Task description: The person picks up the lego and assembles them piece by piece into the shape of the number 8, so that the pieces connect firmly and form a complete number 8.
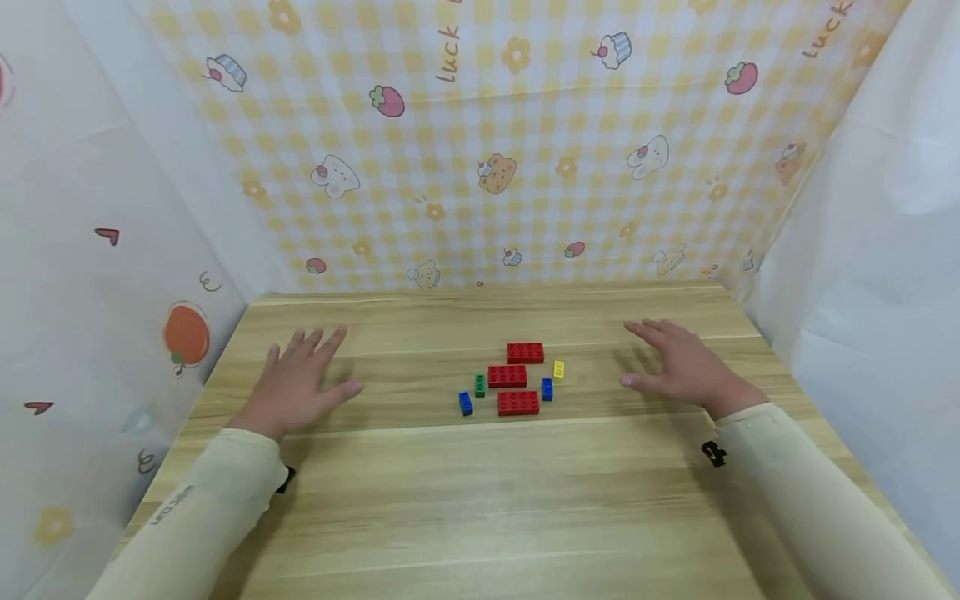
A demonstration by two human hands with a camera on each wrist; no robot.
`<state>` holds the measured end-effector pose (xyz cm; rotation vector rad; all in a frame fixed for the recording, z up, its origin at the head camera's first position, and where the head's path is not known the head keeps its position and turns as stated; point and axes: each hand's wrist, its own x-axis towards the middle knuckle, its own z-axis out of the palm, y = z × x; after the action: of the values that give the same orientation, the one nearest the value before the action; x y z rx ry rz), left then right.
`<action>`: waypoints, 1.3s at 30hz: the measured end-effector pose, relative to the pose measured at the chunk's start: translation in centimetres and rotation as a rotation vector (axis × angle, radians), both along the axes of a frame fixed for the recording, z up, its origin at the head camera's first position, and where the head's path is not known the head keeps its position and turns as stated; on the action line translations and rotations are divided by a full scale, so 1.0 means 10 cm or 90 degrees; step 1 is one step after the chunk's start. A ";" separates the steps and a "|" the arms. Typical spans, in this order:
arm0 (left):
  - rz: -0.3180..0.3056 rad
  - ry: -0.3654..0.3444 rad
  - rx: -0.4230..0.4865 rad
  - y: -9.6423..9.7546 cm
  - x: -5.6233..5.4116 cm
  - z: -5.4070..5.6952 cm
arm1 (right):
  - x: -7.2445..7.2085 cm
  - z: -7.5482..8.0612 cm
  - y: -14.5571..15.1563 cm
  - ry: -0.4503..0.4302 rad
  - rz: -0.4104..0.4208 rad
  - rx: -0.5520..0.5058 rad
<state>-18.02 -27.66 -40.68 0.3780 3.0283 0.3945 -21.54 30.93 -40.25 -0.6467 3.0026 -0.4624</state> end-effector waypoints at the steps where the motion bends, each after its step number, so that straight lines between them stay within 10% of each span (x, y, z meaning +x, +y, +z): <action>1: -0.004 0.001 0.006 0.02 0.00 0.01 | -0.01 0.00 -0.01 0.003 0.005 -0.010; 11: -0.052 0.025 0.066 0.20 0.00 -0.01 | -0.04 -0.03 -0.16 -0.008 -0.004 -0.082; 39: -0.015 -0.119 0.200 0.77 -0.03 -0.09 | -0.02 -0.12 -0.66 -0.067 0.016 -0.144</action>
<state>-18.37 -19.94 -41.56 0.3698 2.7778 0.8568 -21.75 24.30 -41.45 -0.6495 2.8642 -0.8171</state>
